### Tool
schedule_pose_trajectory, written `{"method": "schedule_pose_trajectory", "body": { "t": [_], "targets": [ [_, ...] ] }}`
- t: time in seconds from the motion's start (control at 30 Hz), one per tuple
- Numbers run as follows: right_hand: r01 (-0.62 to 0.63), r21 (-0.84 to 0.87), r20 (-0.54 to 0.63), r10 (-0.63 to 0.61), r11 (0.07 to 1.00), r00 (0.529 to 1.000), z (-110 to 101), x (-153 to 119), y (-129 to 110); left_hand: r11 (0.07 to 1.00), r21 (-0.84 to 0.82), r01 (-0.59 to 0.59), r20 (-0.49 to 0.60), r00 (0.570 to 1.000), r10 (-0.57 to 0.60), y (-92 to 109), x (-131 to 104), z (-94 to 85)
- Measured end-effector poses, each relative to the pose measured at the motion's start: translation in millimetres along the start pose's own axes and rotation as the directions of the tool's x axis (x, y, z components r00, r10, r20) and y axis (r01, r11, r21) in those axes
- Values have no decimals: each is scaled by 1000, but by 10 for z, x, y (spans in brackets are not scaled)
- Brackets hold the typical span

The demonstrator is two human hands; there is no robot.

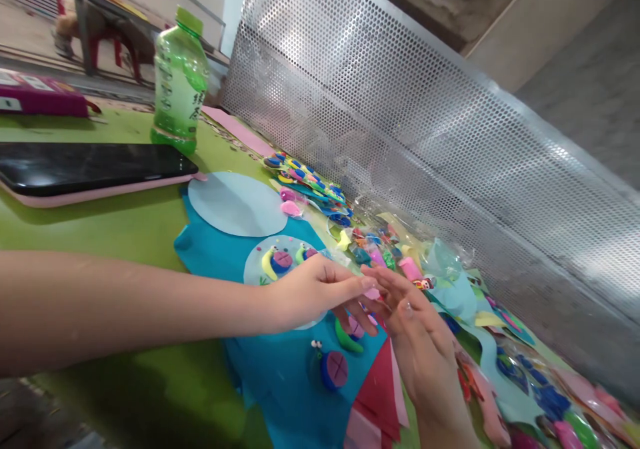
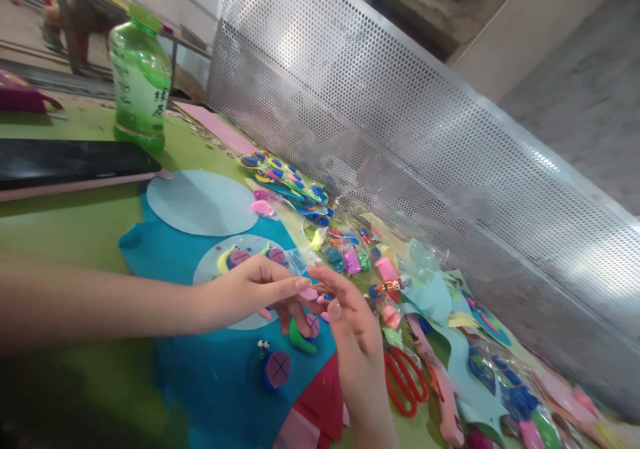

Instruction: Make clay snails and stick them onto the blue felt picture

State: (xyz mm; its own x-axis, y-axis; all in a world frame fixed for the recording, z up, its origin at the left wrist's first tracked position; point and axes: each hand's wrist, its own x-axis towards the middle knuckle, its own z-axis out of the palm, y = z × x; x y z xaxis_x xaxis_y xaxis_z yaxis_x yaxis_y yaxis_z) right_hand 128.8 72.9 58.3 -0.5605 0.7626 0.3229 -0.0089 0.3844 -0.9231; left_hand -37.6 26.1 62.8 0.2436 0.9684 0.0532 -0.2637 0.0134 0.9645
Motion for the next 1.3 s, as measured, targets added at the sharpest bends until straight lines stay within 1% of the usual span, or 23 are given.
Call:
{"method": "schedule_pose_trajectory", "body": {
  "t": [0.17, 0.27, 0.33, 0.47, 0.57, 0.63, 0.77, 0.83, 0.97, 1.07, 1.13, 1.2, 1.3],
  "targets": [
    [-1, -36, -29, 0, 999, 1000, 18, -4, -29, 995, -21, -96, -10, 995, 96, -115, 22, -45],
    [0, -105, -36, -4, 994, 999, -1, -9, -31, 987, -75, -142, -7, 990, 142, -199, 29, -70],
    [12, -135, -29, -16, 991, 999, -6, -18, -31, 981, -119, -150, 12, 988, 152, -237, 21, -70],
    [53, -126, -10, -55, 991, 998, 3, -37, -20, 983, -129, -127, 29, 991, 132, -240, 8, -51],
    [36, -125, -22, -39, 992, 999, -4, -36, -6, 985, -109, -130, 16, 991, 132, -184, 23, -51],
    [21, -101, -28, -24, 995, 999, -15, -30, 5, 992, -55, -117, -17, 993, 117, -136, 35, -56],
    [4, -47, -12, -4, 999, 1000, -24, -20, 27, 997, 71, -11, -78, 997, 17, -88, 46, -55],
    [7, -30, -2, -7, 1000, 1000, -16, -19, 36, 999, 41, -2, -61, 998, 5, -97, 53, -43],
    [-1, -42, -1, 0, 999, 1000, -14, -17, 46, 995, -86, -56, 8, 998, 57, -129, 70, -29],
    [-12, -106, -23, 9, 994, 1000, -25, -16, 41, 993, -82, -79, 31, 996, 82, -153, 70, -41],
    [11, -138, -22, -14, 990, 1000, -22, -16, 29, 991, -97, -90, 60, 994, 96, -173, 65, -52],
    [62, -169, 8, -61, 984, 998, -8, -17, 9, 986, -142, -92, 78, 992, 104, -192, 58, -58],
    [127, -227, 94, -108, 966, 990, 19, -21, -27, 981, -164, -102, 71, 991, 114, -206, 51, -55]
  ]
}}
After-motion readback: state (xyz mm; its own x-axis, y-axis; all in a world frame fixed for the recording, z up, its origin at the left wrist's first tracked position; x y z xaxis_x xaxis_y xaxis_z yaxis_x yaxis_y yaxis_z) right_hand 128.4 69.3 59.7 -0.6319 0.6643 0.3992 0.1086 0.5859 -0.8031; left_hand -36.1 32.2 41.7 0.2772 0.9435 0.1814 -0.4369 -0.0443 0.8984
